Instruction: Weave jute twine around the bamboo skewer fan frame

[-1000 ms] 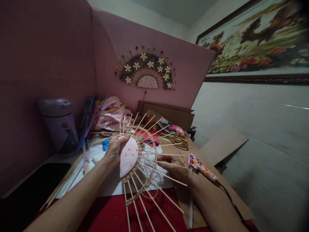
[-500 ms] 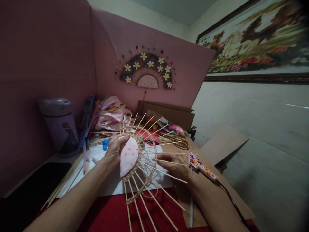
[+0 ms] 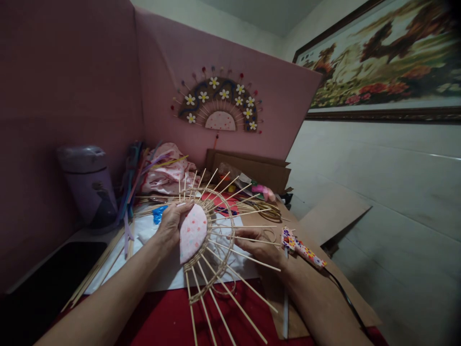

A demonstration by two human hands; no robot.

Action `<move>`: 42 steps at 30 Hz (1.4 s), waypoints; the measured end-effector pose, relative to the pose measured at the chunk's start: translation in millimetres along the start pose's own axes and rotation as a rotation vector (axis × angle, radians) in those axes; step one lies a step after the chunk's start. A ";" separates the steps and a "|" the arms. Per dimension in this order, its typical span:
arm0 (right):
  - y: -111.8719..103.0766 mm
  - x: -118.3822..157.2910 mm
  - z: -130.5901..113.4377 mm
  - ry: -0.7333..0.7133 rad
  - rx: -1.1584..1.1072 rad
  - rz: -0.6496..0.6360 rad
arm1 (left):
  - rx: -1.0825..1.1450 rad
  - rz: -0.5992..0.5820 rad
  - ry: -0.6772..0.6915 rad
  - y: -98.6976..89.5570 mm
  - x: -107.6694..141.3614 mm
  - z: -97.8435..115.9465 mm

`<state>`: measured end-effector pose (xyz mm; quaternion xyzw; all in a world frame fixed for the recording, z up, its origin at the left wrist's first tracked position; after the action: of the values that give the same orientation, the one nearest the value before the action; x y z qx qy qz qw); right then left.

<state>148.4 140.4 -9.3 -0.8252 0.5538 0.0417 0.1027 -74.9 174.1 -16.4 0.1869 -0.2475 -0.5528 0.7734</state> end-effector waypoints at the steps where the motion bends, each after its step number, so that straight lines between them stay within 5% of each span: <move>1: 0.5 -0.1 -0.1 -0.003 0.014 -0.009 | -0.001 -0.001 -0.004 0.1 -0.1 -0.5; 26: 16.1 -0.3 -25.9 -0.166 0.378 -0.166 | 0.019 0.029 -0.127 -2.0 -0.4 -13.7; 42: 25.4 1.0 -22.0 -0.176 0.524 -0.279 | 0.012 0.035 -0.201 0.0 2.2 -19.8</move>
<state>124.3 125.5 8.8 -0.8319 0.4162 -0.0454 0.3643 -62.6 172.3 -32.0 0.1308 -0.3306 -0.5535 0.7532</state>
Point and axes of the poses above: each hand's wrist, its own x-axis away from the middle knuckle, its own y-axis out of the palm, z = x × y, the point moved 10 cm from there along -x, towards the middle knuckle, and after that the axes turned 6 degrees about -y, right-handed, at the moved point
